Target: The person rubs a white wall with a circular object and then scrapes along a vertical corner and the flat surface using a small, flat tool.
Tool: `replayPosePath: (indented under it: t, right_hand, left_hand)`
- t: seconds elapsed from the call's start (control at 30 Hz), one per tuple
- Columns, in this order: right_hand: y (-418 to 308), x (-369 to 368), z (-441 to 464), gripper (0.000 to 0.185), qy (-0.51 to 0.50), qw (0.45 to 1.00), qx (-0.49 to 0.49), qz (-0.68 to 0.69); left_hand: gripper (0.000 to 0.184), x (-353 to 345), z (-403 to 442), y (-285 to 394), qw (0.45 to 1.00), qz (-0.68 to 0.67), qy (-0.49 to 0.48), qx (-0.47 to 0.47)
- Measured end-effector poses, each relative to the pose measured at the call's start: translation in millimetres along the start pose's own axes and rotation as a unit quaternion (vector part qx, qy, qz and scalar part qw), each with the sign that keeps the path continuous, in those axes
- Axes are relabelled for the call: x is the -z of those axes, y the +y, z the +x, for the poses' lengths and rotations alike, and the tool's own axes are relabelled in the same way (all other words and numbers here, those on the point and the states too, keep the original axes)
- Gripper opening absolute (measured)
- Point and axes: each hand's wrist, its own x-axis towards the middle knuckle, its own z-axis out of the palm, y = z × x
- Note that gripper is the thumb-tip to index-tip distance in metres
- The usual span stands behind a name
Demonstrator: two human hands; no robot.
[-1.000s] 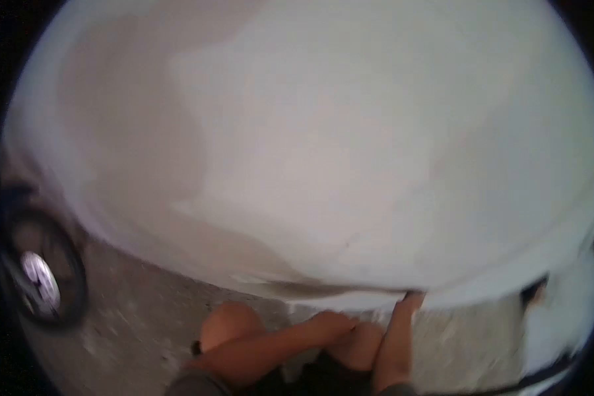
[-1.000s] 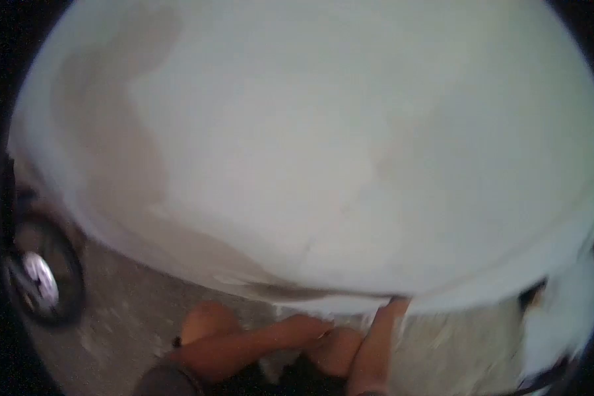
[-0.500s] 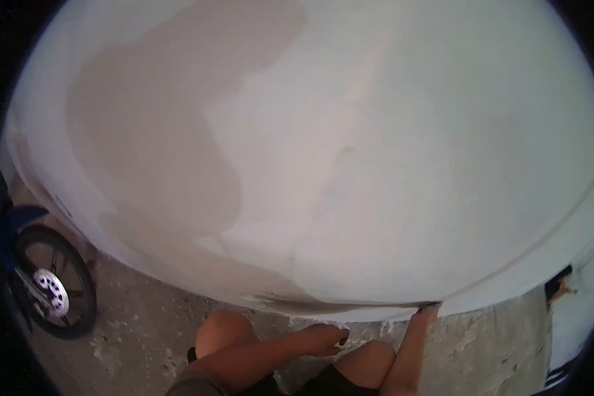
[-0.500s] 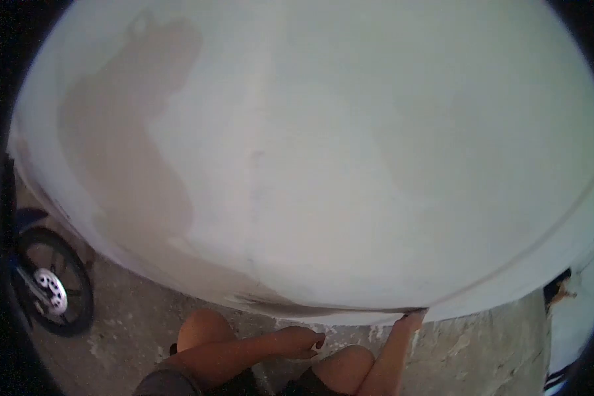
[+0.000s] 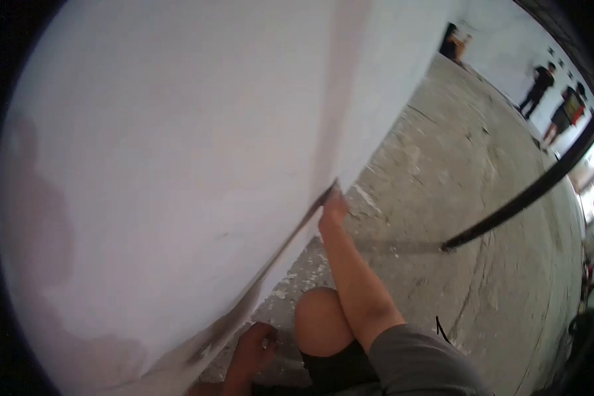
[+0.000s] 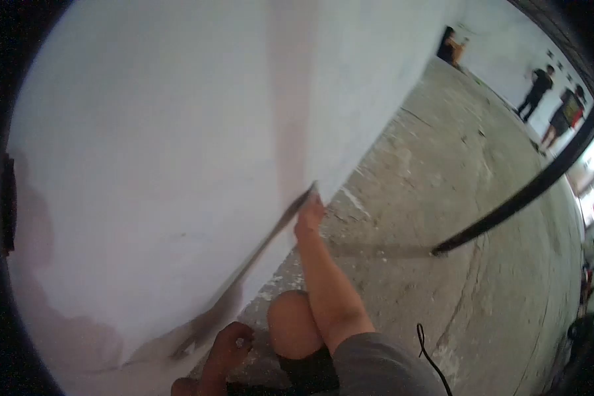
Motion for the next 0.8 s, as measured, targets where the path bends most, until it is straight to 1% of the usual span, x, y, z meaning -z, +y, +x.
replayPosePath:
  t: [0.03,0.1,0.13,0.2,0.27,0.3,0.33,0.37,0.43,0.47,0.53,0.57,0.63,0.67,0.73,0.8]
  right_hand:
    - [-3.0,2.0,-1.6,0.046,0.018,1.000,-0.001,0.001]
    - [-21.8,-2.4,-12.1,0.047,0.009,0.991,-0.056,0.121]
    - [-19.6,-5.0,-10.7,0.047,0.011,0.992,-0.054,0.115]
    - [-12.9,-2.8,-10.0,0.046,-0.012,0.985,-0.059,0.161]
    - [-10.7,-6.0,-12.5,0.046,-0.005,0.986,-0.063,0.153]
    - [-12.8,-5.7,-15.1,0.045,-0.004,0.987,-0.070,0.147]
    - [-37.7,-2.9,-34.9,0.046,-0.010,0.986,-0.070,0.153]
    - [-45.0,-2.7,-41.0,0.046,-0.013,0.985,-0.069,0.158]
    - [-55.7,1.7,-62.2,0.056,-0.052,0.985,-0.045,0.157]
    - [-61.8,4.5,-70.4,0.056,-0.059,0.984,-0.044,0.160]
    - [-77.6,4.4,-88.7,0.059,-0.052,0.990,-0.064,0.116]
    - [-78.8,4.9,-92.2,0.059,-0.071,0.988,-0.065,0.116]
    - [-79.6,5.7,-104.5,0.062,-0.132,0.979,-0.009,0.155]
    - [-90.7,4.3,-124.9,0.062,-0.152,0.976,-0.013,0.153]
    - [-110.2,7.8,-151.4,0.052,-0.130,0.975,0.003,0.179]
    - [-117.3,8.8,-161.0,0.049,-0.133,0.974,0.011,0.183]
  left_hand:
    - [0.020,1.3,2.4,0.9,0.999,-0.015,0.005,0.030]
    - [0.021,4.4,7.2,9.8,0.999,-0.004,-0.010,0.041]
    - [0.021,1.2,8.2,10.2,0.998,0.004,-0.010,0.056]
    - [0.020,-5.5,7.0,1.8,0.999,-0.012,-0.011,0.051]
    - [0.020,-8.9,6.6,-7.1,0.999,-0.019,-0.012,0.043]
    - [0.020,-8.2,6.3,-11.4,1.000,-0.003,-0.017,0.013]
    - [0.020,-7.6,6.9,-12.3,1.000,0.014,-0.019,-0.017]
    - [0.020,-6.8,7.5,-8.7,1.000,0.018,-0.015,-0.019]
    - [0.017,-8.7,-1.3,-3.9,0.999,-0.020,-0.003,0.039]
    - [0.017,-11.5,-4.8,-4.5,0.999,-0.018,0.004,0.038]
    - [0.015,-11.5,-14.5,-4.1,0.999,-0.016,0.027,0.018]
    - [0.015,-9.9,-19.7,1.4,0.999,-0.015,0.045,0.023]
    - [0.015,-7.9,-36.2,15.2,0.998,0.014,0.053,0.016]
    - [0.015,-6.0,-47.5,21.6,0.997,0.015,0.072,0.024]
    - [0.015,-3.2,-62.8,35.4,0.996,0.066,0.063,-0.005]
    - [0.016,-0.3,-80.8,53.9,0.995,0.071,0.074,-0.016]
